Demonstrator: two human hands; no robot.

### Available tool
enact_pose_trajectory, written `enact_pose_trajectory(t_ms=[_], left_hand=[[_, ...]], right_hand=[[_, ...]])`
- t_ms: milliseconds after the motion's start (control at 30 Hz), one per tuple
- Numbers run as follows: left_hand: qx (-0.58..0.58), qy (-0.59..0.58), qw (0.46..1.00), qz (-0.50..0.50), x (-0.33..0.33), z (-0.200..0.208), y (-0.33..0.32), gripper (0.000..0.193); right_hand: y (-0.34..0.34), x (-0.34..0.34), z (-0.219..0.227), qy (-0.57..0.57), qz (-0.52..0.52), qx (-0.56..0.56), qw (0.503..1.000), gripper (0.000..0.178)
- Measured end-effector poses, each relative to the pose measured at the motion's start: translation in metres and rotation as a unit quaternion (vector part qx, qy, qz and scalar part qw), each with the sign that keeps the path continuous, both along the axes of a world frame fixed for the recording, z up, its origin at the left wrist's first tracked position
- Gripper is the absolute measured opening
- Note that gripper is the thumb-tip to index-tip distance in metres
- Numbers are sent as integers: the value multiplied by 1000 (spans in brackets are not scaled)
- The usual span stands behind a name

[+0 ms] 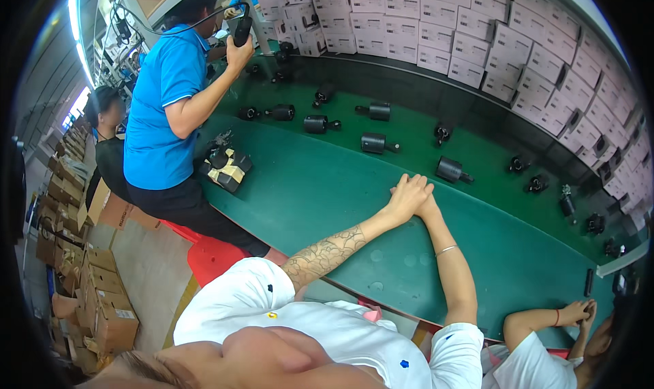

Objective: Insert a circuit board into a cylindrical black housing and align the internal components on an assembly line.

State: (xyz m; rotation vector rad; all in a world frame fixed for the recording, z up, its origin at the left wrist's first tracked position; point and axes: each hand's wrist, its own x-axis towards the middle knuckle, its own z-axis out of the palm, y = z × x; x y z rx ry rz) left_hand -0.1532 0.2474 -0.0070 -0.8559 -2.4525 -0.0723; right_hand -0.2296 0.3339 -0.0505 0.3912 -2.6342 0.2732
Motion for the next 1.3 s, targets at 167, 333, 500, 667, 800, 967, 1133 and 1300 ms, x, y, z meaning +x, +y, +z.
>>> enact_pose_trajectory(t_ms=[167, 333, 500, 667, 800, 967, 1133, 1300], left_hand=[[19, 3, 1000, 3, -3, -5, 2, 13], [54, 9, 998, -31, -9, -2, 0, 10], [71, 33, 996, -42, -7, -1, 0, 8], [93, 29, 993, -67, -8, -3, -5, 7], [102, 44, 991, -74, -11, -5, -8, 8], [112, 29, 988, -100, -6, 4, -8, 8], [128, 21, 985, -117, -8, 6, -13, 7], [129, 14, 984, -124, -7, 10, -12, 9]], right_hand=[[-4, -3, 15, 14, 7, 21, 1000, 52], [7, 12, 17, 15, 8, 47, 999, 49], [12, 26, 15, 12, 15, 76, 997, 46], [6, 40, 14, 9, 44, 109, 993, 44], [7, 51, -6, 2, 67, 132, 989, 41], [18, 39, -28, 49, 113, 121, 985, 38], [17, 36, -27, 59, 132, 136, 980, 35], [22, 30, -35, 70, 141, 147, 977, 33]])
